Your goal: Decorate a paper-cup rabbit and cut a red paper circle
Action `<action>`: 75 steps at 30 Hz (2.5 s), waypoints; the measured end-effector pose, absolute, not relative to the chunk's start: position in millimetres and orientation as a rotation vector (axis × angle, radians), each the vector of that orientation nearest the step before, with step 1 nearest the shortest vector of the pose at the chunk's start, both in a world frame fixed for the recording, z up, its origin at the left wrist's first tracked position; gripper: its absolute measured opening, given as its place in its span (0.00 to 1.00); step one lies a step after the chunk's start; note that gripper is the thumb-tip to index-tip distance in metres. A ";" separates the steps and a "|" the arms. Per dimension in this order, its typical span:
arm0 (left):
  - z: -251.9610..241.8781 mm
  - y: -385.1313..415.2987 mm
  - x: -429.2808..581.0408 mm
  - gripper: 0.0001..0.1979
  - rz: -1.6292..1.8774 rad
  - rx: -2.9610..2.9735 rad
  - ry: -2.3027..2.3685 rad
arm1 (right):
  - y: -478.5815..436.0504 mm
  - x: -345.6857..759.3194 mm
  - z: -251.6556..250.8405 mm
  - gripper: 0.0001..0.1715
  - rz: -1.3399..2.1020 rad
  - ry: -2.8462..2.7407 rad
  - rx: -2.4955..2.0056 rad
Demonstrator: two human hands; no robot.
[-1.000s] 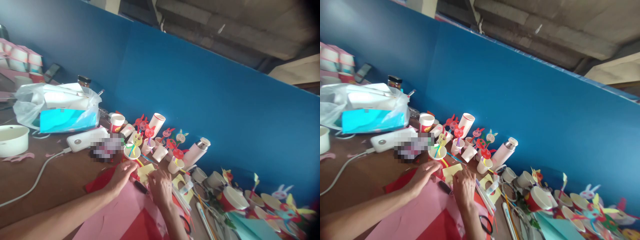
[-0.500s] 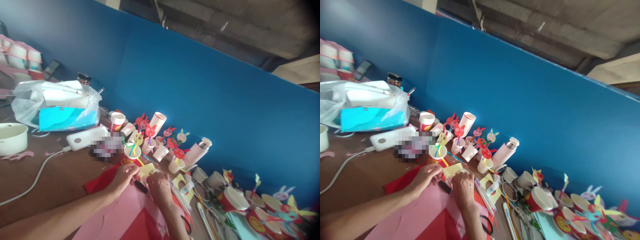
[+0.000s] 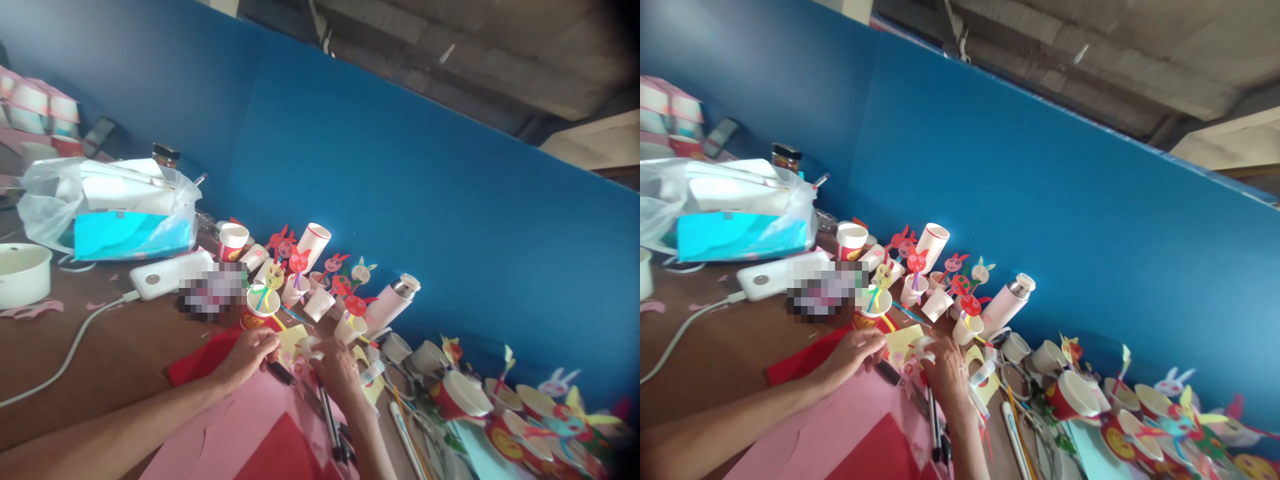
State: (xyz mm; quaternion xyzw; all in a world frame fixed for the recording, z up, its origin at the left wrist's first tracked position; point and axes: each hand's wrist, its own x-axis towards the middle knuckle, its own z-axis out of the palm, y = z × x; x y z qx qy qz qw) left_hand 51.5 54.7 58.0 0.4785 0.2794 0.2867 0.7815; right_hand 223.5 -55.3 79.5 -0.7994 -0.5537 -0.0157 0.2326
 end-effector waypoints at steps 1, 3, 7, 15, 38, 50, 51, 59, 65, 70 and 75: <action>55.7 55.2 52.0 0.12 0.643 1.121 0.592 | -55.2 223.5 82.7 0.11 -0.018 -1.506 -2.181; 51.8 55.2 52.5 0.11 0.678 1.247 0.547 | -56.8 223.5 93.7 0.09 0.059 -1.484 -2.131; 56.3 47.4 46.6 0.12 0.748 1.332 0.581 | -65.9 219.3 119.8 0.08 0.415 -1.484 -1.927; 77.5 33.0 36.5 0.17 0.555 1.412 0.302 | -64.3 196.8 120.4 0.20 1.003 -1.336 -1.475; 74.8 31.7 39.2 0.23 0.357 1.271 0.325 | -73.0 163.6 89.3 0.05 1.049 -0.962 -1.068; 89.3 31.2 27.6 0.20 0.398 1.402 0.338 | -77.4 161.5 97.1 0.04 0.825 -1.197 -1.374; 89.2 30.3 28.2 0.19 0.404 1.402 0.340 | -77.8 162.4 95.3 0.05 0.787 -1.218 -1.419; 90.1 26.0 30.5 0.12 0.446 1.394 0.388 | -76.5 161.6 91.7 0.02 0.567 -1.425 -1.509; 86.0 24.2 33.5 0.09 0.513 1.364 0.396 | -76.3 161.4 91.1 0.02 0.555 -1.430 -1.475; 82.9 24.3 33.2 0.07 0.472 1.274 0.315 | -77.0 163.3 87.9 0.04 0.658 -1.351 -1.436; 78.2 24.7 35.9 0.13 0.404 0.979 0.255 | -77.4 166.6 86.0 0.08 0.752 -1.255 -1.390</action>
